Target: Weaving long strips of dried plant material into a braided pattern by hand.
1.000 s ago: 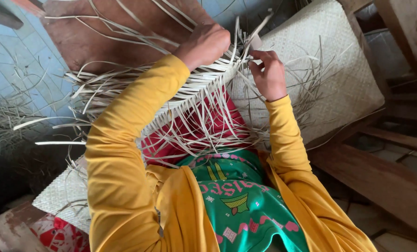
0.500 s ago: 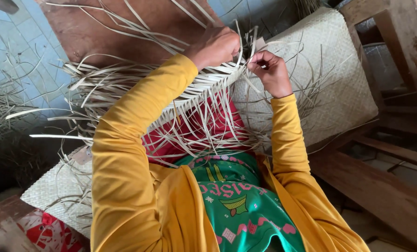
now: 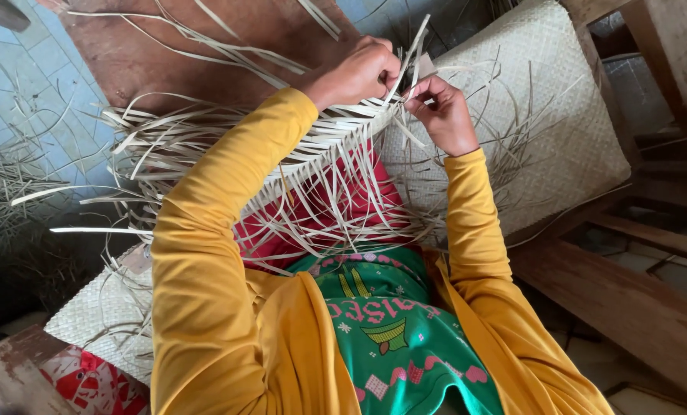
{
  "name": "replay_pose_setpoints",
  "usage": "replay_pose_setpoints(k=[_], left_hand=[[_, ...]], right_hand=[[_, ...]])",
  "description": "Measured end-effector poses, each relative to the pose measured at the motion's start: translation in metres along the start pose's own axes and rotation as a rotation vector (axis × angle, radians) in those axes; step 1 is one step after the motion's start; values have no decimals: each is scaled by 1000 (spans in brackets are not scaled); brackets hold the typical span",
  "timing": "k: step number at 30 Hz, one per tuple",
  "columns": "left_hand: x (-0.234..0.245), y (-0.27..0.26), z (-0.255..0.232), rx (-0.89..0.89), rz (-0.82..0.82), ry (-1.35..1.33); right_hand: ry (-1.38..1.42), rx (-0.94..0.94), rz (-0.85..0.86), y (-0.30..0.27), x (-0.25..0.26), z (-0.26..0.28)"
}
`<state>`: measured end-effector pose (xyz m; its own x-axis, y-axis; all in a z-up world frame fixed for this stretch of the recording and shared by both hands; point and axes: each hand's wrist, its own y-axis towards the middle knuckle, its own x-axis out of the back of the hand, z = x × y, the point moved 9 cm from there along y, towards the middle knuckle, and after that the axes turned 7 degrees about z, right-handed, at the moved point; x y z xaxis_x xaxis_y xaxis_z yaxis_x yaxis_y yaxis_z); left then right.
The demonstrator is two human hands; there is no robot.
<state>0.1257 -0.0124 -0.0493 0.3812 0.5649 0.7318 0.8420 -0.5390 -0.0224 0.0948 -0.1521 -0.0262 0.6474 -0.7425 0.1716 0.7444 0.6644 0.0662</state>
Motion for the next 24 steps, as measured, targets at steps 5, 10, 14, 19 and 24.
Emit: replay_pose_setpoints(k=[5,10,14,19,24], left_hand=[[27,-18,-39,47,139,166],[66,-24,-73,2,63,282],[65,-24,-85,-118,-30,370],[54,-24,-79,-106,-35,486],[48,-28,-66,-84,-16,575]], right_hand=[[-10,-21,7,2,-3,8],[30,48,15,6,-4,2],[-26,36,-1,6,-5,11],[48,18,-26,7,-4,1],[38,-2,11,7,-1,-2]])
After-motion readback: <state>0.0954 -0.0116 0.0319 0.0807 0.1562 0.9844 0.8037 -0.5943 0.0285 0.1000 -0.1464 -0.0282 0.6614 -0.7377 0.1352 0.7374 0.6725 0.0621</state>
